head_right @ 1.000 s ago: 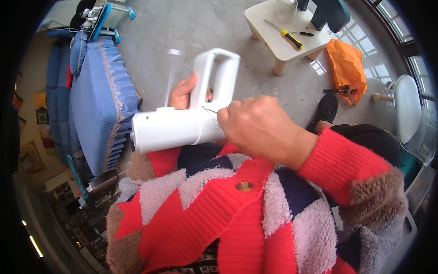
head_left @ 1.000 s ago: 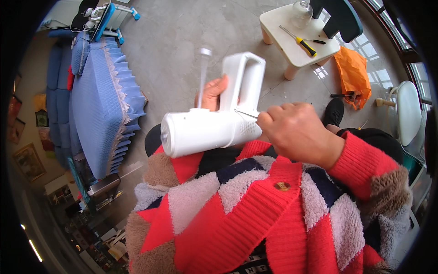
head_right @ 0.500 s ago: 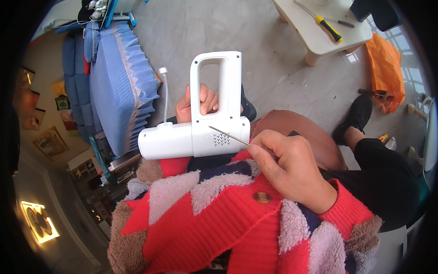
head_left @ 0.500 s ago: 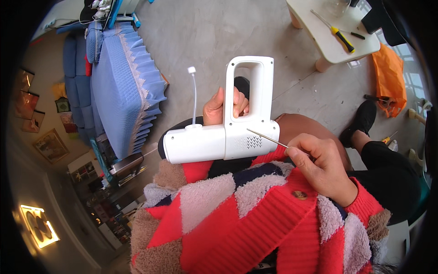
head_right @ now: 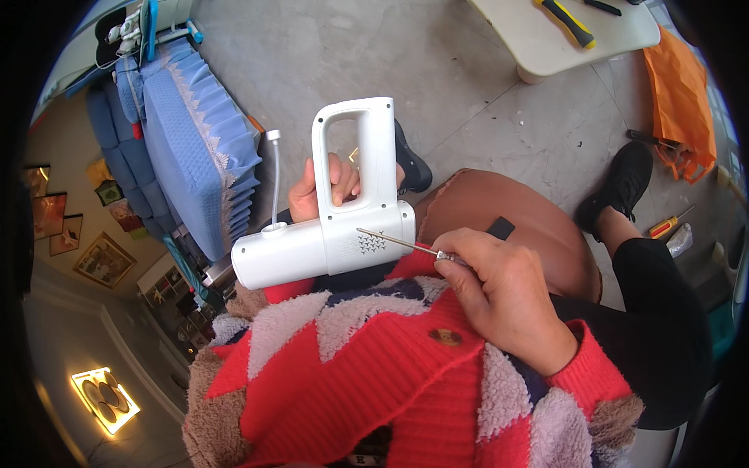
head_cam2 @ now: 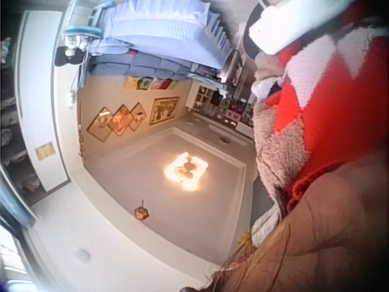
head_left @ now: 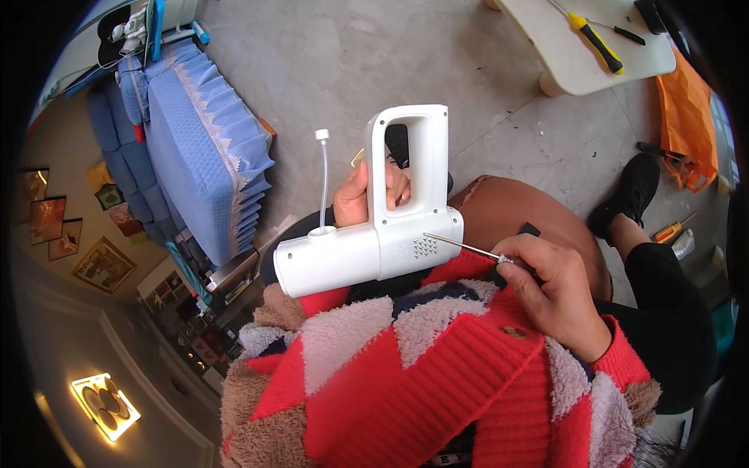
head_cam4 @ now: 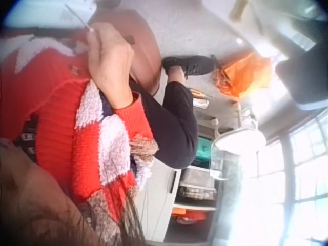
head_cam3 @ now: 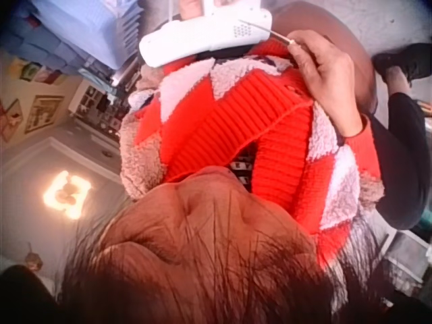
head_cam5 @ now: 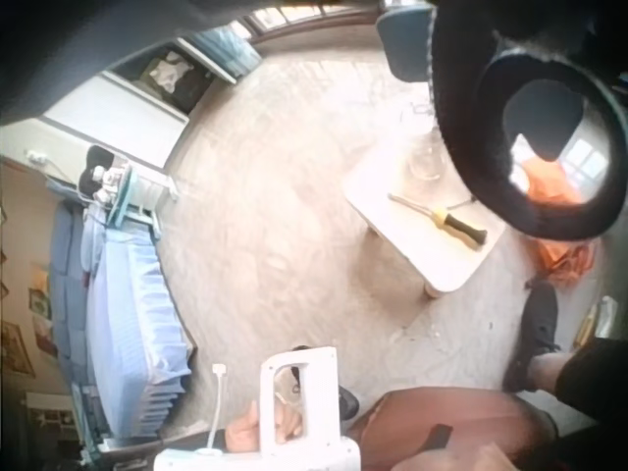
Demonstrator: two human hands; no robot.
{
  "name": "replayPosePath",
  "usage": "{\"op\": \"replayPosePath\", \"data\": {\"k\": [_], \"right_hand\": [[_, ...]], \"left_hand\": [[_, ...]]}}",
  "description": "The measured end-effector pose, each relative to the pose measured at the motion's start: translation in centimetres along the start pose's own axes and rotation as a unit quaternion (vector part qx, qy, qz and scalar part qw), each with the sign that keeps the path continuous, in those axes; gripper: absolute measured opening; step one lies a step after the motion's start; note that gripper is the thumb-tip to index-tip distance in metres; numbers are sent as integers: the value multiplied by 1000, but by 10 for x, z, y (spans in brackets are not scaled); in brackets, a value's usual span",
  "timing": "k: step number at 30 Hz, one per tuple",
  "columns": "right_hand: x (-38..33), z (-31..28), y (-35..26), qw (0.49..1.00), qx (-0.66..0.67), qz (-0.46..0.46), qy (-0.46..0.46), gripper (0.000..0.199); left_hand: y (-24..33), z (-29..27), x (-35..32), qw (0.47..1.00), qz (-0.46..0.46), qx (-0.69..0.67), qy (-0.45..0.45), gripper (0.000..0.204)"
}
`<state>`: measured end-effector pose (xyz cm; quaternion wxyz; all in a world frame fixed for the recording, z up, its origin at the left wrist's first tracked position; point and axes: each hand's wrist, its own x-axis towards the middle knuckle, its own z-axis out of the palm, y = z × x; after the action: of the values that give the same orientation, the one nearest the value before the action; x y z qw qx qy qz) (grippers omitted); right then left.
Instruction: The person disassembles a white handheld electronic device using a screwdriver. They remove screws, open the casing to reveal internal components, and then walk to a bathroom to fill a bottle with water.
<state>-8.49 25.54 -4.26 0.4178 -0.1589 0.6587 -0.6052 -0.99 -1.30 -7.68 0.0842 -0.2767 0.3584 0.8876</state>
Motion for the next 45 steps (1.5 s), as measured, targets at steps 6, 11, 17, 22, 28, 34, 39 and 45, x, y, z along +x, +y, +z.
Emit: {"op": "replayPosePath", "data": {"k": [6, 11, 17, 22, 28, 34, 39, 45], "right_hand": [[6, 2, 16, 993, 105, 45, -9, 13], [4, 6, 25, 978, 188, 87, -22, 9], [4, 9, 29, 964, 243, 90, -58, 11], [3, 9, 25, 961, 247, 102, -65, 12], [1, 5, 19, 947, 265, 176, -38, 10], [2, -3, 18, 973, 183, 144, -2, 12], [6, -12, 21, 977, 152, 149, 20, 11], [13, -23, 24, 978, 142, 149, 16, 11]], "left_hand": [[-1, 2, 9, 1000, 5, -22, -10, 44], [3, -1, 9, 1000, -7, 13, -18, 44], [5, -8, 9, 997, -36, -3, -73, 46], [5, -16, 9, 998, -20, 15, -63, 46], [5, -9, 9, 996, -10, -6, -83, 45], [10, -4, 8, 998, 64, 10, 14, 42], [10, -4, 17, 997, 70, -40, 4, 43], [7, -1, 23, 996, 70, -58, 0, 51]]}}
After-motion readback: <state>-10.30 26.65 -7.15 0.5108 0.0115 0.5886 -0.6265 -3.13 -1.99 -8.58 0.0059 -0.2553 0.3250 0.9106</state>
